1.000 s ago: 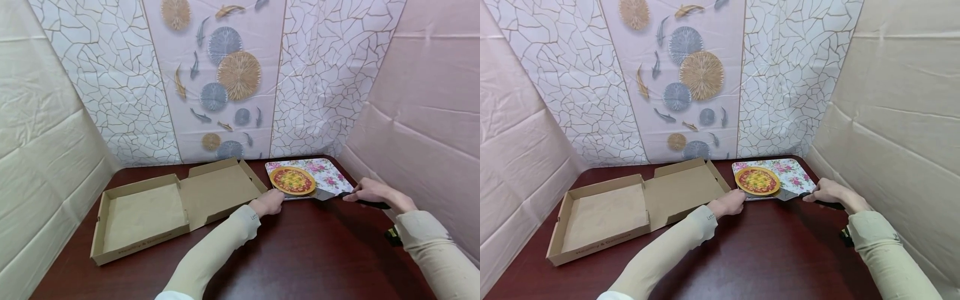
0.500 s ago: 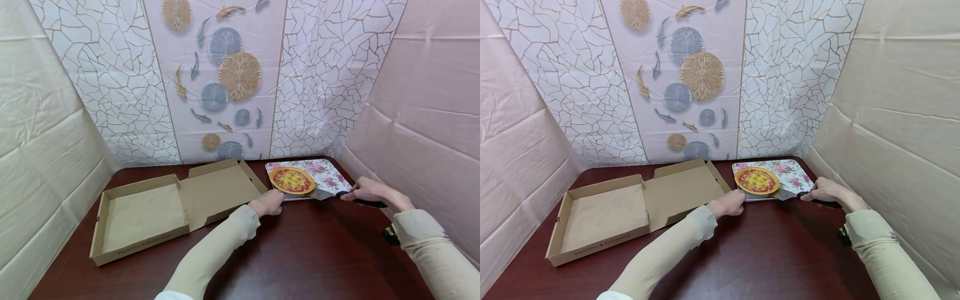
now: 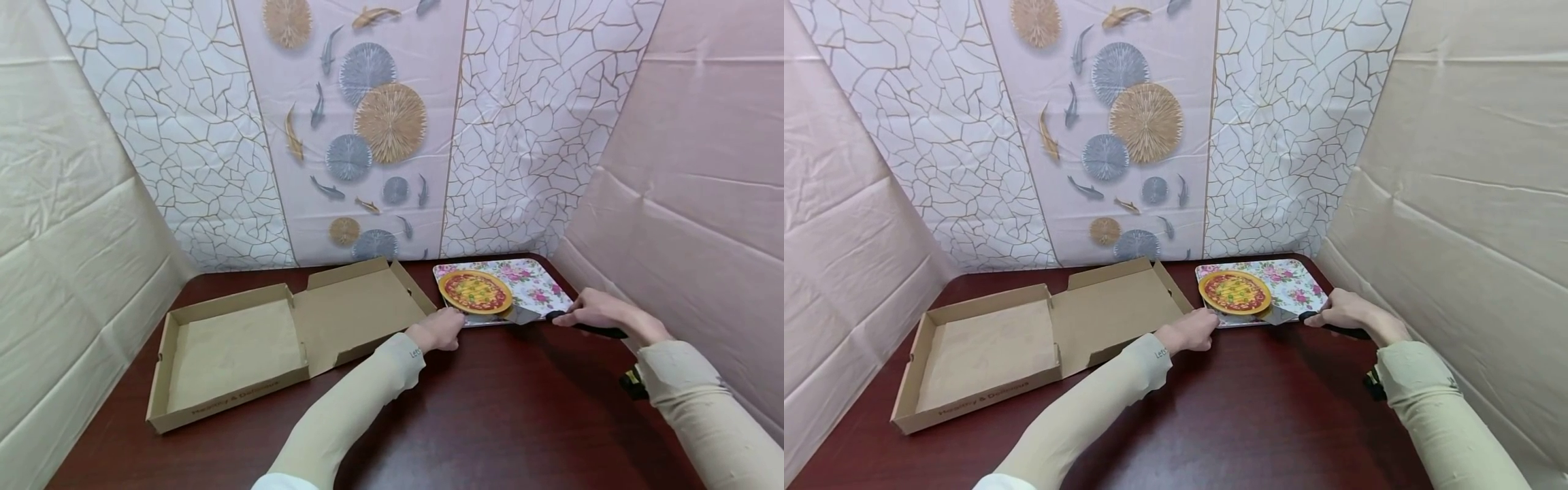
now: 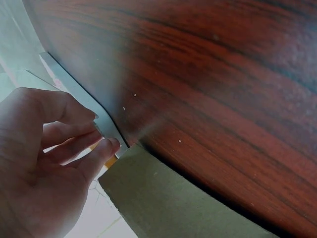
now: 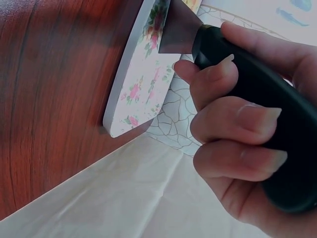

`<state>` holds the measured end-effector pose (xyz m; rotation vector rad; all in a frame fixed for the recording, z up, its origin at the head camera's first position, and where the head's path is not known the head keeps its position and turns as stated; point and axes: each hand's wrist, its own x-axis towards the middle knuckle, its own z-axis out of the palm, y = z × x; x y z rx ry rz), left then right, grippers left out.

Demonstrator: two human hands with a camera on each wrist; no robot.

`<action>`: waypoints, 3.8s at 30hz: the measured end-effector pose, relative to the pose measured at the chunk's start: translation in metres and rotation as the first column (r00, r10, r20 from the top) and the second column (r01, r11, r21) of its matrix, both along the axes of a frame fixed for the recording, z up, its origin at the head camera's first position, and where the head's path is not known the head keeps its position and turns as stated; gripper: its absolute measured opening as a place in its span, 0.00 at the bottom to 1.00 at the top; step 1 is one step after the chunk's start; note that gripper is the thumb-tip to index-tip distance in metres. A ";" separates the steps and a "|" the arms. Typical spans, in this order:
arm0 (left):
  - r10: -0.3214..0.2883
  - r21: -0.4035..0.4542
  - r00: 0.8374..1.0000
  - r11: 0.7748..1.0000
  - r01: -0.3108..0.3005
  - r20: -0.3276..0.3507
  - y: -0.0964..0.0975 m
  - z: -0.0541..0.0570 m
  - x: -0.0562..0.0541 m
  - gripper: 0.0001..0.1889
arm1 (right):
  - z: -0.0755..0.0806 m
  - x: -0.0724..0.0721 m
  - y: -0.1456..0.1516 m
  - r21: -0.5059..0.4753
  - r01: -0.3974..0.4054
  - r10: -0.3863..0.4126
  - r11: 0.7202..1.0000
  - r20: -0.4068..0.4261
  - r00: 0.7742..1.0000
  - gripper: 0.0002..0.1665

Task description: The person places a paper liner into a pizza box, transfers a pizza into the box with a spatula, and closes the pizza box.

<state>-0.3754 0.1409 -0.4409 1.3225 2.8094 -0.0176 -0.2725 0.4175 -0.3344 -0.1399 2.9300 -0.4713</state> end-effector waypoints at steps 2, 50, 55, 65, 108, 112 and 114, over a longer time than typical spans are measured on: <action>0.001 -0.004 1.000 1.000 -0.001 -0.003 0.000 0.000 0.000 0.08 | -0.001 -0.001 0.000 -0.001 -0.002 0.002 1.000 -0.004 1.000 0.24; -0.017 -0.036 1.000 0.999 0.016 -0.024 -0.002 -0.001 0.001 0.12 | -0.017 -0.019 -0.010 -0.021 0.039 -0.039 0.999 0.002 0.999 0.23; -0.022 -0.034 0.999 0.999 0.021 -0.037 -0.003 0.000 0.002 0.12 | -0.018 -0.021 -0.014 -0.019 0.033 -0.033 0.999 -0.010 0.999 0.21; -0.023 -0.044 0.999 0.999 0.021 -0.047 -0.002 0.000 0.001 0.13 | -0.025 -0.026 -0.018 -0.032 0.073 -0.073 0.997 -0.007 0.997 0.26; -0.018 -0.015 0.998 1.000 0.017 -0.067 -0.004 -0.003 -0.002 0.11 | -0.033 -0.036 -0.030 -0.028 0.068 -0.070 0.997 -0.057 0.996 0.26; -0.012 -0.007 0.998 1.000 0.012 -0.059 -0.004 -0.003 -0.002 0.10 | -0.034 -0.037 -0.032 -0.021 0.074 -0.075 0.997 -0.048 0.996 0.26; -0.010 -0.005 0.998 1.000 0.010 -0.056 -0.005 -0.003 -0.001 0.10 | -0.034 -0.037 -0.033 -0.022 0.084 -0.085 0.996 -0.044 0.995 0.26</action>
